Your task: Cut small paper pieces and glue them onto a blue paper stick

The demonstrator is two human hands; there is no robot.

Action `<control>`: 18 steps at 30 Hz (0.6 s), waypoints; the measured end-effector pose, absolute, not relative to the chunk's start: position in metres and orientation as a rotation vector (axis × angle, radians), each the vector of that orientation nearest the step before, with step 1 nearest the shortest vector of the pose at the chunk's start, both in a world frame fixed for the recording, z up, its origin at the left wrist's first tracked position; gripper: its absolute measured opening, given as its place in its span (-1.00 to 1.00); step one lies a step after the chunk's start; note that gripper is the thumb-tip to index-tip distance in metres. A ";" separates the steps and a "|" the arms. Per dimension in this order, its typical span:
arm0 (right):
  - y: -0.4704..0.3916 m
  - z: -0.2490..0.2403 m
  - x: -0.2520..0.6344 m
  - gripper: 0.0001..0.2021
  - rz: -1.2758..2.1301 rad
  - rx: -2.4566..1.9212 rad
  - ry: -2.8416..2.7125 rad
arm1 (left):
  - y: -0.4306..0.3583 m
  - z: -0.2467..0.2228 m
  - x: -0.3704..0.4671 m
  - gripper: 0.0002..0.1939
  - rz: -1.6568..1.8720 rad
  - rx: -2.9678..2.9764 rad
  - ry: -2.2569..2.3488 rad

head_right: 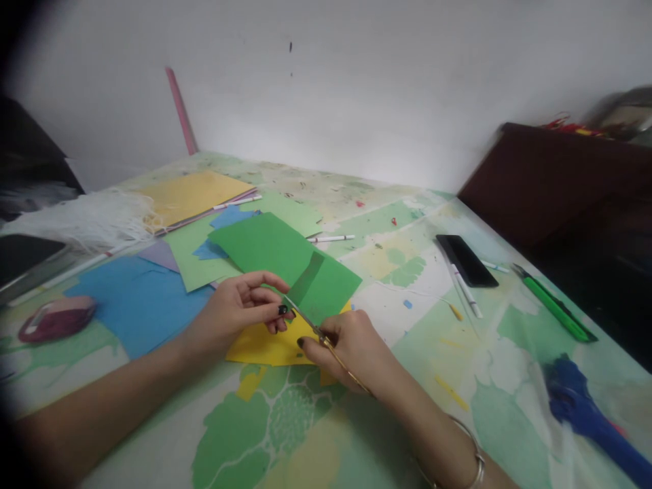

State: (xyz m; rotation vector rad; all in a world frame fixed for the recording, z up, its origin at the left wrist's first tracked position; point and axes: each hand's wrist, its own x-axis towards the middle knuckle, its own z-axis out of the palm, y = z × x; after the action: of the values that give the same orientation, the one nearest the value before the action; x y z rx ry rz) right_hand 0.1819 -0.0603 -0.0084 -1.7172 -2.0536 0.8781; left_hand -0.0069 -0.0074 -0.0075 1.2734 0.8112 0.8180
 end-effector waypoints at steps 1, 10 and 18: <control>-0.060 -0.009 0.182 -0.59 0.870 -1.721 -2.053 | -0.007 -0.008 -0.007 -0.79 0.818 1.276 0.813; -0.058 -0.009 0.182 -0.56 0.822 -1.751 -2.042 | -0.007 -0.006 -0.006 -0.78 0.822 1.283 0.850; -0.057 -0.011 0.183 -0.57 0.750 -1.632 -1.966 | -0.005 -0.008 -0.009 -0.87 0.878 1.248 0.842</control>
State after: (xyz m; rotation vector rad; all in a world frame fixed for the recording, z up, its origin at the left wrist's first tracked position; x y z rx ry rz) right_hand 0.1834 -0.0574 -0.0109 -1.6317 -1.9663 0.7499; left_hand -0.0086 -0.0051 -0.0078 1.2482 0.8422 0.8782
